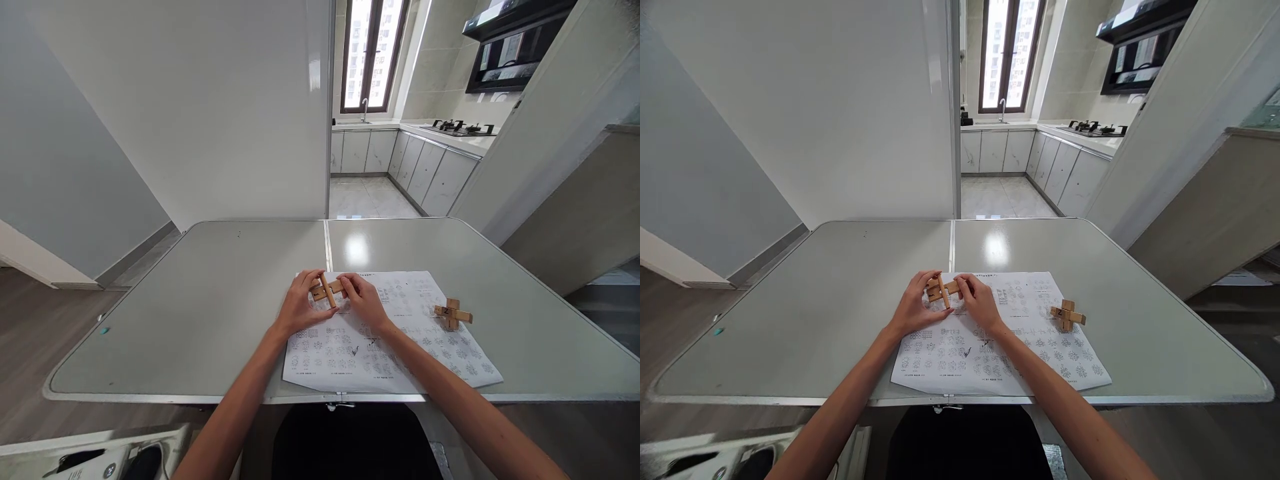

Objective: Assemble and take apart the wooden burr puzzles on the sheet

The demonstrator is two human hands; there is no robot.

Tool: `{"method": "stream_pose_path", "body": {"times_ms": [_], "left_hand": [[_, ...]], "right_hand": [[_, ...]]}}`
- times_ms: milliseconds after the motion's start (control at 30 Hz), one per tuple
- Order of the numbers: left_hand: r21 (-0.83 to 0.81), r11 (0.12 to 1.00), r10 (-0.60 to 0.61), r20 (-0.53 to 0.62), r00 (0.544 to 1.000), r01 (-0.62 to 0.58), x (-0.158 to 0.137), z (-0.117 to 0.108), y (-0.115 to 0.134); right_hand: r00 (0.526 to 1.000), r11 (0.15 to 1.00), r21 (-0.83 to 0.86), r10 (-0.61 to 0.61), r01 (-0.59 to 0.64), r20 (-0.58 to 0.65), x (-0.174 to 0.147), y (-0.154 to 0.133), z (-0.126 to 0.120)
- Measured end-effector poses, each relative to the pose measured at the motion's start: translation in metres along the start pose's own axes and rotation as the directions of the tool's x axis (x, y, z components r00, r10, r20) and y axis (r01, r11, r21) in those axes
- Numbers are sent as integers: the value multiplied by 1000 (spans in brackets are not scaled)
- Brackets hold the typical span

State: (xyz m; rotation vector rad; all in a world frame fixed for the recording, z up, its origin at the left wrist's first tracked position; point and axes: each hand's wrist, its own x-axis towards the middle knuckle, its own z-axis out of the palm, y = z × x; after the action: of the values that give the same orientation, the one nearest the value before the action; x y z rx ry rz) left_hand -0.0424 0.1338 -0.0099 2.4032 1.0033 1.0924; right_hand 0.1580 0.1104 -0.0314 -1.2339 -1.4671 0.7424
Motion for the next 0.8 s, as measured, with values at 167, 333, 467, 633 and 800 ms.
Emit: {"method": "stream_pose_path", "body": {"times_ms": [167,333,467,633,800], "left_hand": [[-8,1000,-12,-33,999,11,0,2,1],[-70,996,-57,23,998,59,-3,3,0],[-101,993,-58,45,997,62,-4,5,-2],[-85,994,-63,25,998,65,-4,5,-2],[-69,996,-52,24,998,54,-4,4,0]], "right_hand": [[1000,1000,-9,-8,8,-18,0,-1,1],[1000,1000,25,-5,5,-2,0,1,2],[1000,998,59,1,-1,1,-2,0,3],[999,996,94,5,-8,31,-4,-2,5],[999,993,113,40,-38,-13,1,1,1]]}}
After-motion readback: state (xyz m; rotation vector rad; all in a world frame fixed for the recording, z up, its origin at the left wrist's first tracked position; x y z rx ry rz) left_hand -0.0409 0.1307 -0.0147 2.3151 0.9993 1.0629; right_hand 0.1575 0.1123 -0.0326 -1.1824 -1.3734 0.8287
